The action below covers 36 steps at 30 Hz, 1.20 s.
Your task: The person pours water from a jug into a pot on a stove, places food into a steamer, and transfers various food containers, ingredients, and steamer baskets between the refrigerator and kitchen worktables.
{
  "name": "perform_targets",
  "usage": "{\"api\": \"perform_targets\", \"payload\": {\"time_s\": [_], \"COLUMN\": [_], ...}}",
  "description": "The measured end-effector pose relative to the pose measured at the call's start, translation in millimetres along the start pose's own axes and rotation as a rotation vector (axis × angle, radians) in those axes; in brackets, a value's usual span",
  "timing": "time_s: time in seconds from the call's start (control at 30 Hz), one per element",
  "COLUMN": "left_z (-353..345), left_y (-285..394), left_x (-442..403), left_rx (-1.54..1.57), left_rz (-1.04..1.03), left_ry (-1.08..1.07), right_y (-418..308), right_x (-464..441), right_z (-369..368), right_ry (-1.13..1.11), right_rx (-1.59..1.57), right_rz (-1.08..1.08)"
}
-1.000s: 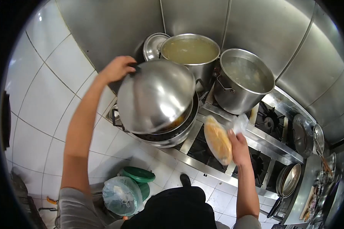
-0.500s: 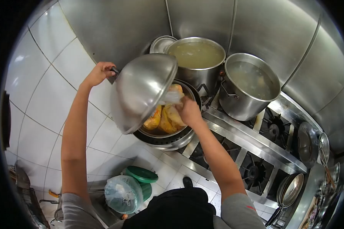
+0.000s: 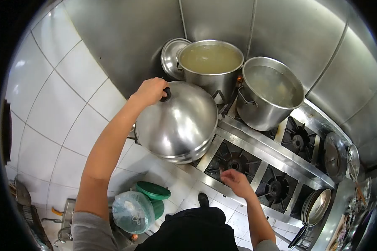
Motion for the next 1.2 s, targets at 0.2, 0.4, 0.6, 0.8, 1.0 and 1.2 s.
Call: {"api": "perform_targets", "payload": {"time_s": [0.2, 0.4, 0.6, 0.8, 1.0, 1.2], "left_z": [-21.2, 6.6, 6.2, -4.0, -5.0, -8.6], "left_y": [-12.4, 0.8, -8.9, -20.5, 1.5, -3.2], "left_x": [3.1, 18.7, 25.5, 22.2, 9.6, 9.4], "left_rx": [-0.014, 0.007, 0.039, 0.127, 0.065, 0.083], "left_rz": [0.053, 0.048, 0.116, 0.189, 0.132, 0.119], "left_ry": [0.103, 0.138, 0.194, 0.211, 0.168, 0.240], "right_y": [4.3, -117.5, -123.2, -111.5, -97.9, -104.9], "right_x": [23.8, -32.6, -88.0, -106.0, -126.9, -129.4], "right_z": [-76.6, -72.1, -96.7, -88.0, -70.4, -68.1], "right_ry": [-0.255, 0.425, 0.408, 0.402, 0.398, 0.401], "right_rx": [0.009, 0.444, 0.452, 0.401, 0.330, 0.308], "right_rz": [-0.080, 0.673, 0.670, 0.673, 0.649, 0.581]}}
Point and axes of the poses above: each hand's wrist, its own x-axis away from the middle knuckle, its own z-axis out of the back of the hand, y = z × x, the point moved 4 cm from there along -x, towards the middle knuckle, and after that the axes turned 12 degrees about y, right-handed, at the moved point
